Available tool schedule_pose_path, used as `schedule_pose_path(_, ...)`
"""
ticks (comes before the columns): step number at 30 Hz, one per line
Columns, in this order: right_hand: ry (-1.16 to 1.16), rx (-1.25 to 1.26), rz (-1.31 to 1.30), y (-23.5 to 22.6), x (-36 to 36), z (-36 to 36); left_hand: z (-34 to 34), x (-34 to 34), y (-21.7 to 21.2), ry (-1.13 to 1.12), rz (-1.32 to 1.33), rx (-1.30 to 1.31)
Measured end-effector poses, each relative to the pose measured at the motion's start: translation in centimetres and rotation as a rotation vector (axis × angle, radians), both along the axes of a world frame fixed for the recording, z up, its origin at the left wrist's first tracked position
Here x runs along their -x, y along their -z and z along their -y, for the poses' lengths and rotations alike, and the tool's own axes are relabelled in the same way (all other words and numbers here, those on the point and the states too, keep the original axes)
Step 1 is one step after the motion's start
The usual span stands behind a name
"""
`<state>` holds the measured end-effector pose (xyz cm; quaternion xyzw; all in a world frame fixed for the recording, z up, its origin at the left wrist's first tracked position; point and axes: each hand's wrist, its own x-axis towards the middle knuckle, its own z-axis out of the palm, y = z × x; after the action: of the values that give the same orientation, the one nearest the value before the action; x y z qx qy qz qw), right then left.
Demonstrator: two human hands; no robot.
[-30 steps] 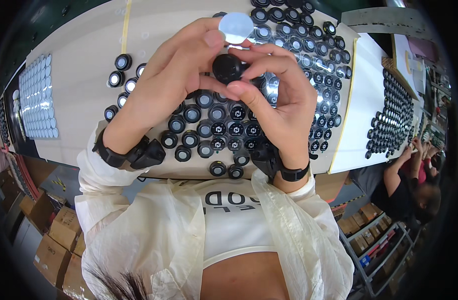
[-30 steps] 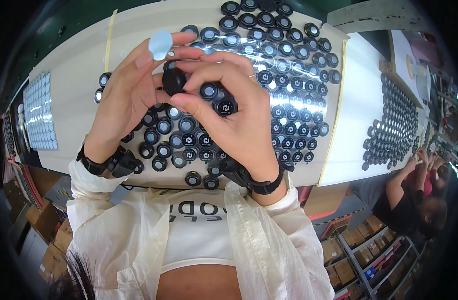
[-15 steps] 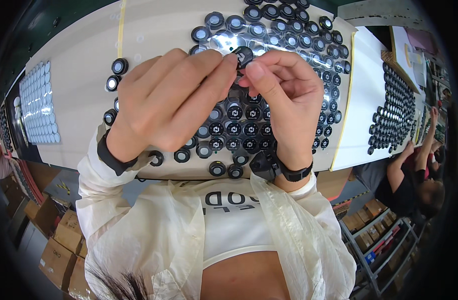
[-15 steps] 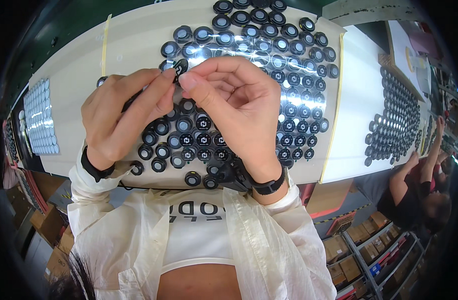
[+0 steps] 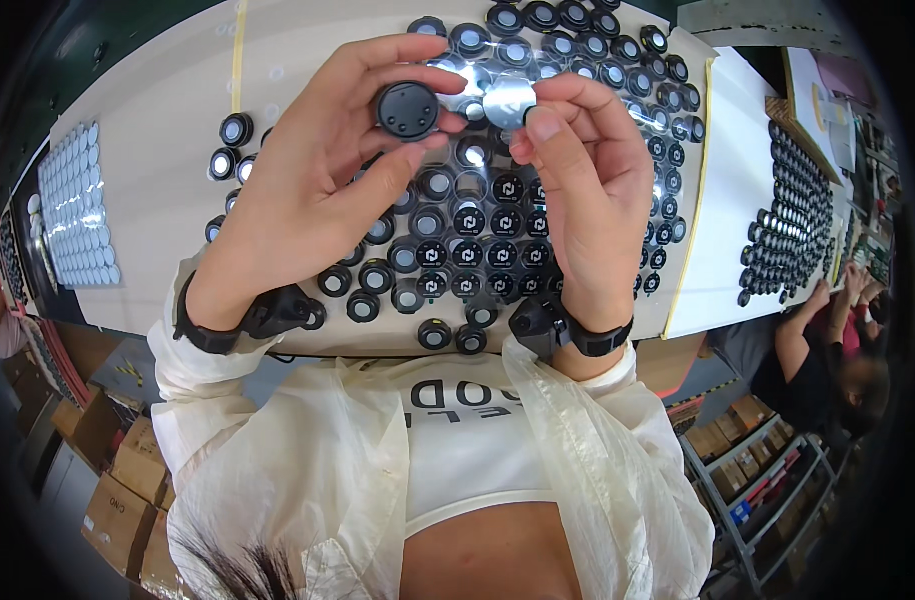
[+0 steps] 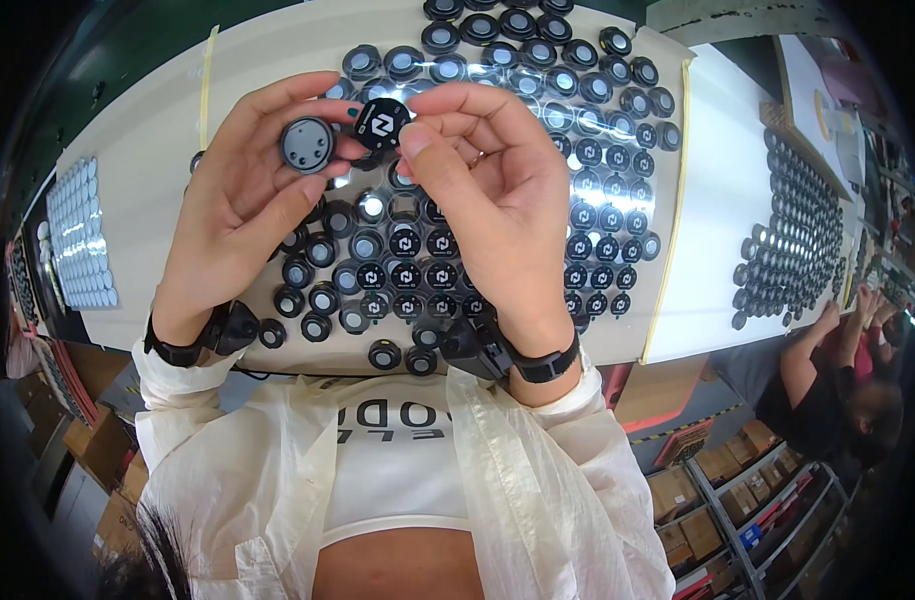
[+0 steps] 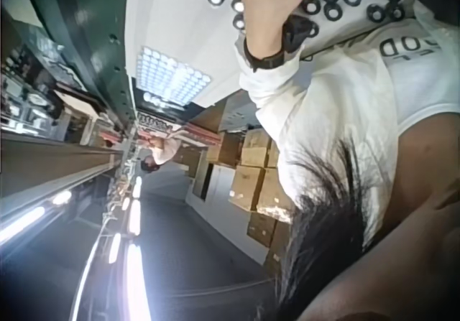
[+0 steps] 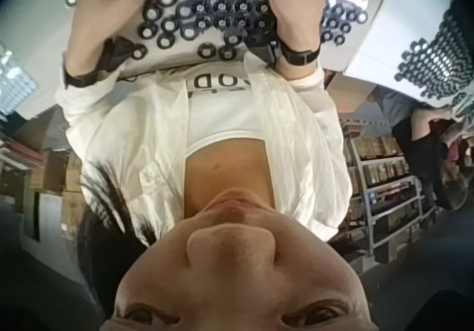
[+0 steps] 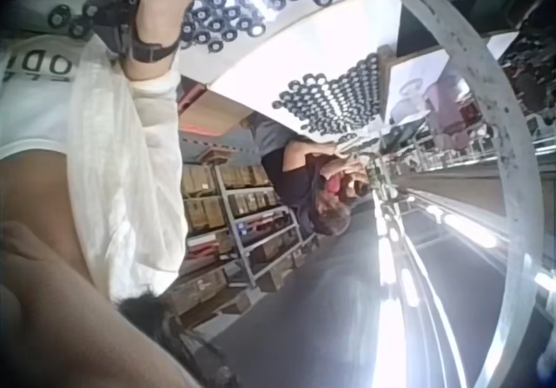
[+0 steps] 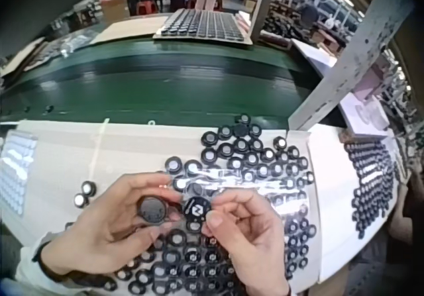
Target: Inspecting and sorting small circular electronic components from a tray at a manual workstation.
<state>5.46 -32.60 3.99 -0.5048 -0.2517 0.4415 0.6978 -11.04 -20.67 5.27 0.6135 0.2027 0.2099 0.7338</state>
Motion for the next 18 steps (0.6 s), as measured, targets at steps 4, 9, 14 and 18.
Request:
schedule_pose_path(4,-0.02,-0.031,0.009,0.1,0.1,0.0,0.1,-0.4,0.4,-0.028,0.001,-0.005)
schedule_pose_path(9,-0.079,0.007,0.056,-0.2,0.3,0.0,-0.1,-0.3,-0.4,-0.031,-0.271,-0.315)
schedule_pose_path(14,-0.074,0.05,0.115,-0.3,0.6,-0.2,-0.2,-0.6,0.8,-0.018,-0.132,-0.356)
schedule_pose_path(18,-0.017,0.073,0.387,0.1,0.7,-0.3,0.3,-0.7,1.3,-0.04,0.016,-0.085)
